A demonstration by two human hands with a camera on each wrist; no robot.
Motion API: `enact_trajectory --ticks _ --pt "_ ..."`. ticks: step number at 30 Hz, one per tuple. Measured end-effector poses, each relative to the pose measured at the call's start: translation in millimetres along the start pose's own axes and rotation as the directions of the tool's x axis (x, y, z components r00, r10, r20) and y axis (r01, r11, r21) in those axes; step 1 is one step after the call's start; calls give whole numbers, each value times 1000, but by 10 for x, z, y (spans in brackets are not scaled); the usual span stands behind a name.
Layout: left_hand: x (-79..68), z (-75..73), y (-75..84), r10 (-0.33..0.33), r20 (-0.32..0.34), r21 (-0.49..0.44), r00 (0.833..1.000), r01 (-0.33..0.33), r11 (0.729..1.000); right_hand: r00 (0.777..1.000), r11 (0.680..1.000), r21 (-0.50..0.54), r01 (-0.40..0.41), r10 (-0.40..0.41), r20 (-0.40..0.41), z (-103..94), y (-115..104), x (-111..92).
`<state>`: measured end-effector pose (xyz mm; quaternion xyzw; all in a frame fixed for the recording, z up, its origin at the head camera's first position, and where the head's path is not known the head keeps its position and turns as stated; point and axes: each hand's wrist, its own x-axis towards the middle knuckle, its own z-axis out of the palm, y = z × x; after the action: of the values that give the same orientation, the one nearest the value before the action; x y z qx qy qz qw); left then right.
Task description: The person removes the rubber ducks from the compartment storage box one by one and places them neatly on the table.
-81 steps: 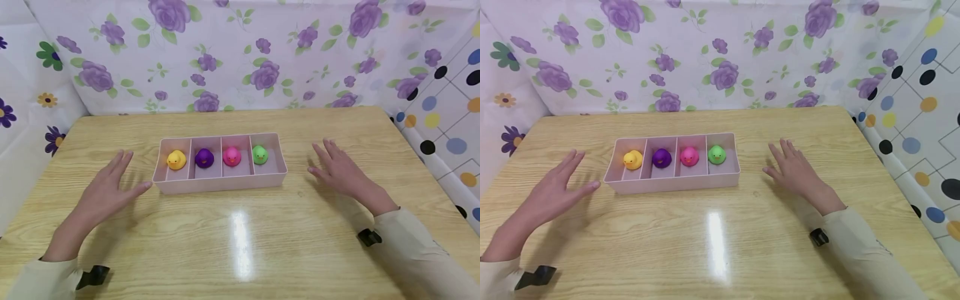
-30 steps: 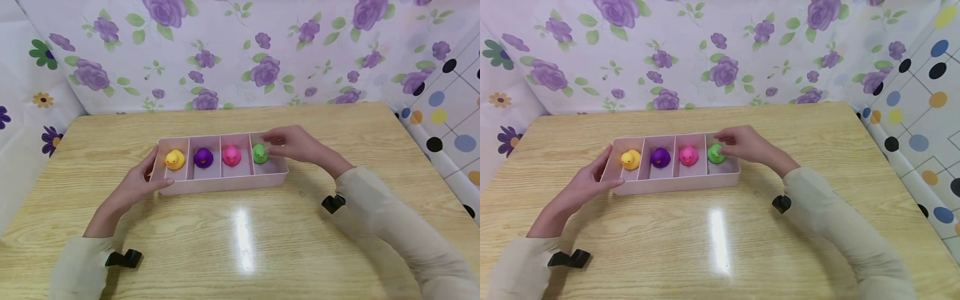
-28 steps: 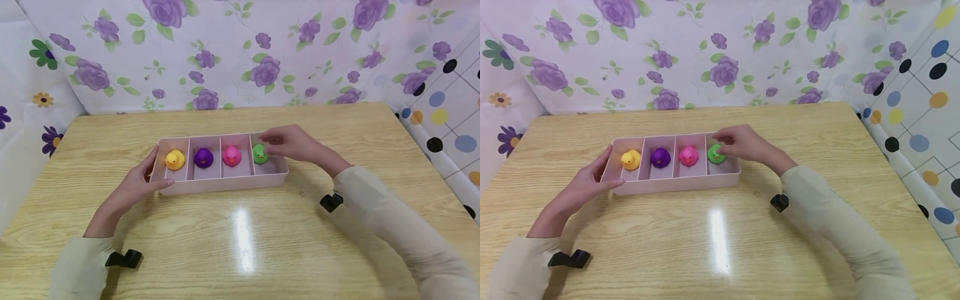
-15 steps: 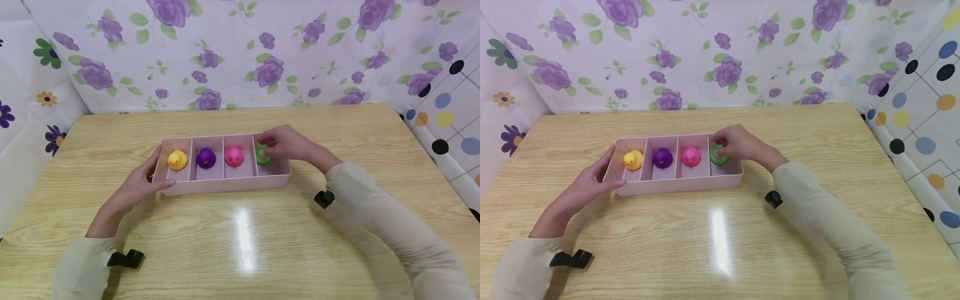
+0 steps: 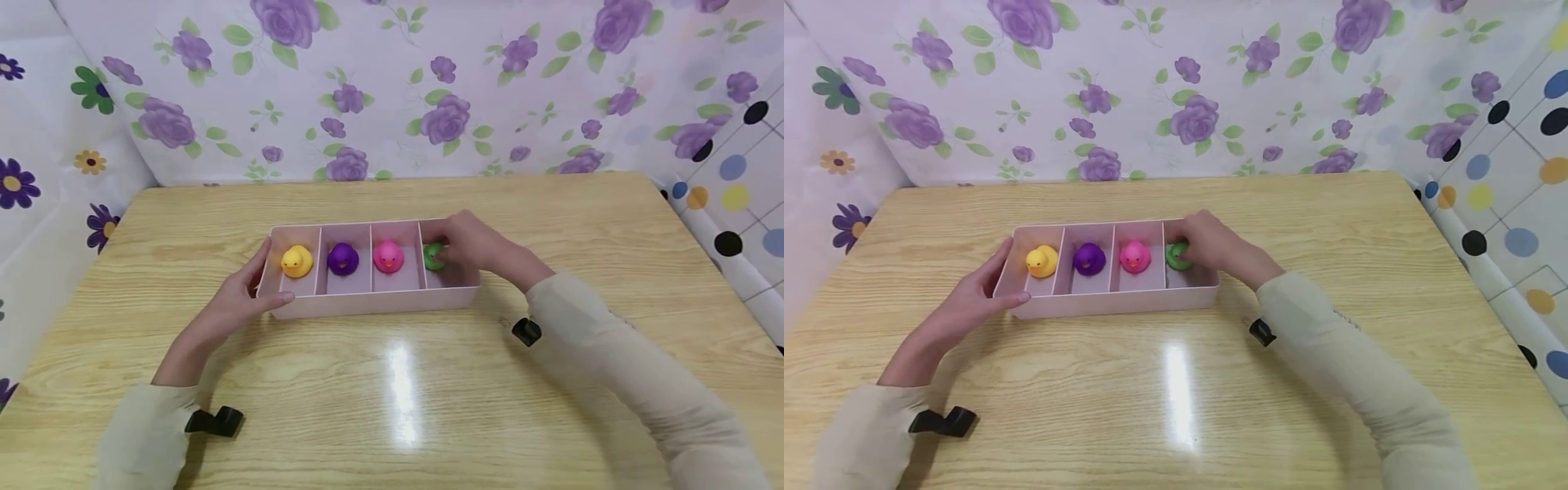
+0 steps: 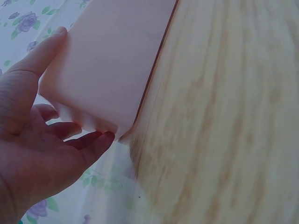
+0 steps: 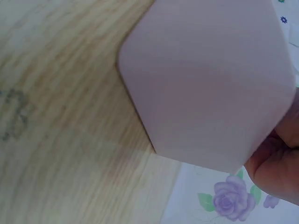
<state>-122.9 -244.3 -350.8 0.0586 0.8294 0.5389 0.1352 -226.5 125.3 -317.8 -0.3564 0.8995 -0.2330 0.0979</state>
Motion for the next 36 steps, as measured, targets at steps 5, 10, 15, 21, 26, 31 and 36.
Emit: enact_trajectory --ticks 5,10,15,21,26,31,36 --pt "14 10 -7 -1 -4 -1 1000 1 1000 999 1000 -17 12 -12 -30 33 1 -17" --pt "-3 -6 -11 -10 -8 7 1000 10 1000 999 999 -39 27 -28 -23 39 -14 6" --pt "-12 -5 -18 -8 -10 1 1000 8 1000 998 996 -72 58 -60 -25 44 -29 9" --pt "7 6 -24 0 -8 -9 1000 0 1000 996 995 -73 65 -69 -57 52 -14 -31" --pt "18 7 -4 0 -8 -13 1000 0 1000 996 999 -11 40 -41 -79 28 11 -90" --pt "9 2 -5 4 -7 -26 1000 -4 1000 997 999 49 -5 9 -80 -14 14 -135" --pt "2 7 -21 9 -6 -34 1000 -9 999 994 990 114 -81 89 -70 -75 8 -173"
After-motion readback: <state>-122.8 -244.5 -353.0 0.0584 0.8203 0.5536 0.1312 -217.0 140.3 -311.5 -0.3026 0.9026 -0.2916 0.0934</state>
